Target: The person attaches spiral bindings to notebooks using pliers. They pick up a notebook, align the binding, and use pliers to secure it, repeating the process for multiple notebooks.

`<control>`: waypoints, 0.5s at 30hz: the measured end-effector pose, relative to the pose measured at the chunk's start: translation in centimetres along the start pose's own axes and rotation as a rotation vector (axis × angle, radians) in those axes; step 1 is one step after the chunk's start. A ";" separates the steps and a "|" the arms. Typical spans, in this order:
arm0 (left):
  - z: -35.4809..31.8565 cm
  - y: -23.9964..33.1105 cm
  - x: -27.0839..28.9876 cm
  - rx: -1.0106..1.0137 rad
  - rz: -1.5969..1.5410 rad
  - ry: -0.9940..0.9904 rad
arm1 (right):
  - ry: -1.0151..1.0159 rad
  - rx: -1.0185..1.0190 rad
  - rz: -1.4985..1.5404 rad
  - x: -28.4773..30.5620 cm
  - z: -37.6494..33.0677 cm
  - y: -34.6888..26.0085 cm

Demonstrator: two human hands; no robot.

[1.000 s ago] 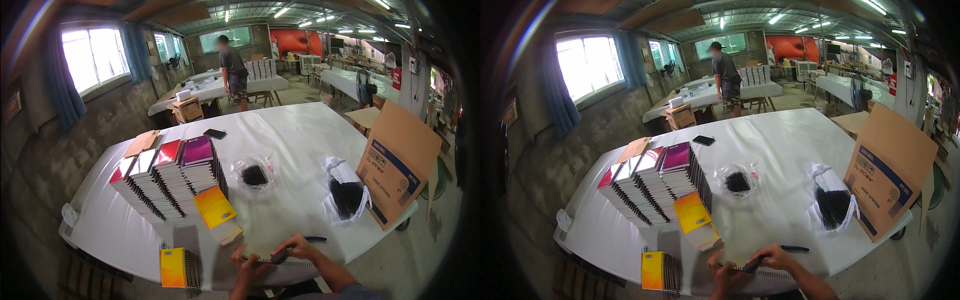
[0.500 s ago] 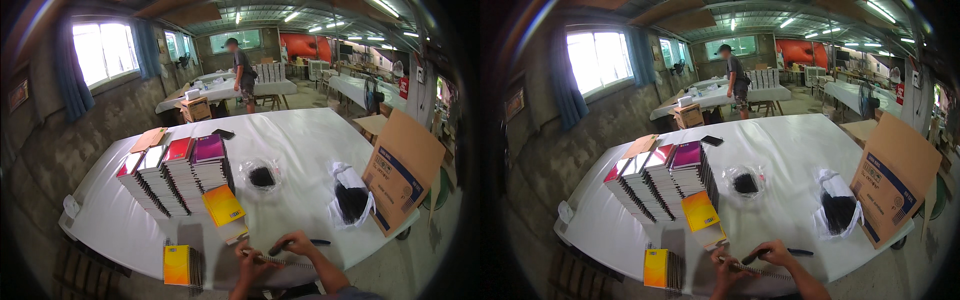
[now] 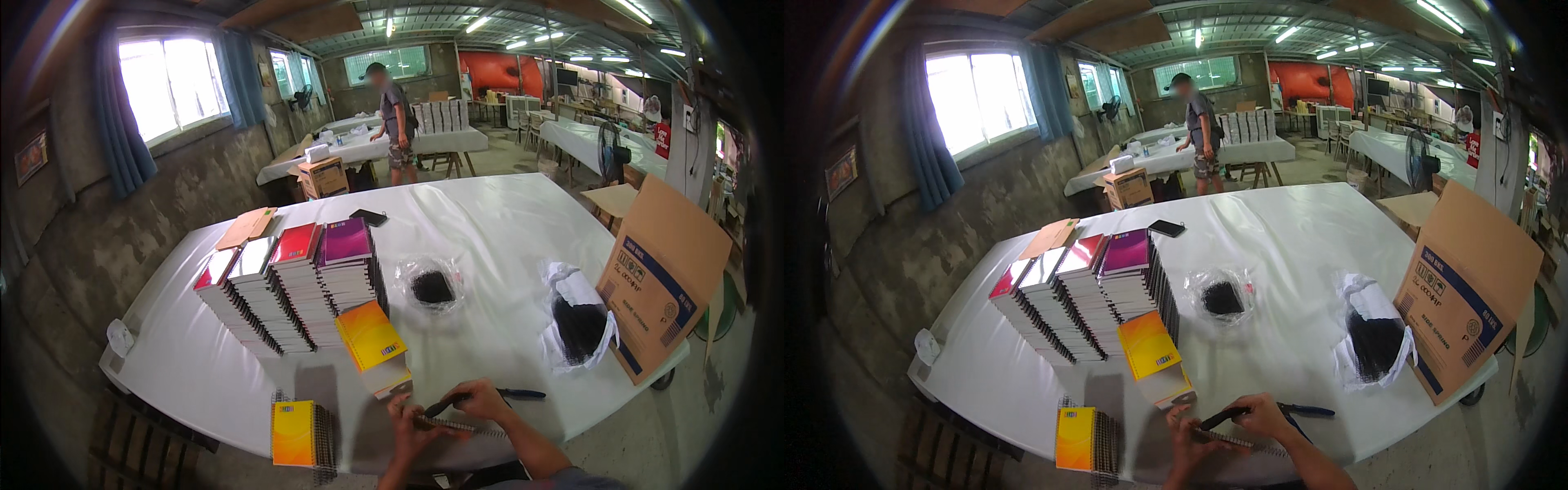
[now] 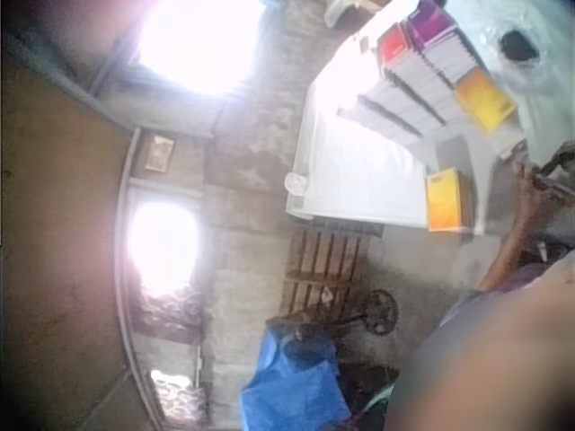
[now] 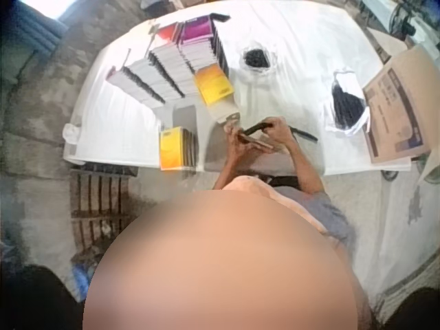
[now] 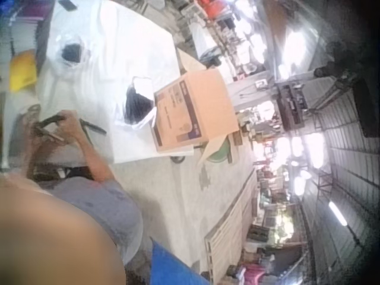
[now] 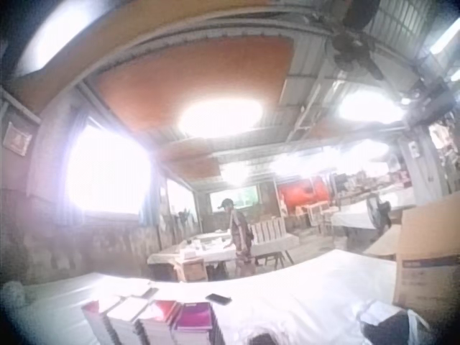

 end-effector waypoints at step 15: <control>2.5 0.5 -3.0 -0.033 0.063 -0.010 | 0.065 0.011 -0.271 -2.9 1.7 0.1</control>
Point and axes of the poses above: each hand's wrist, its own z-axis towards the middle knuckle, its own x-axis out of the back of the hand, y = z × x, the point moved 7 cm from there along z, towards the middle knuckle, and after that the axes turned 3 degrees about -z, right-handed, at the moved point
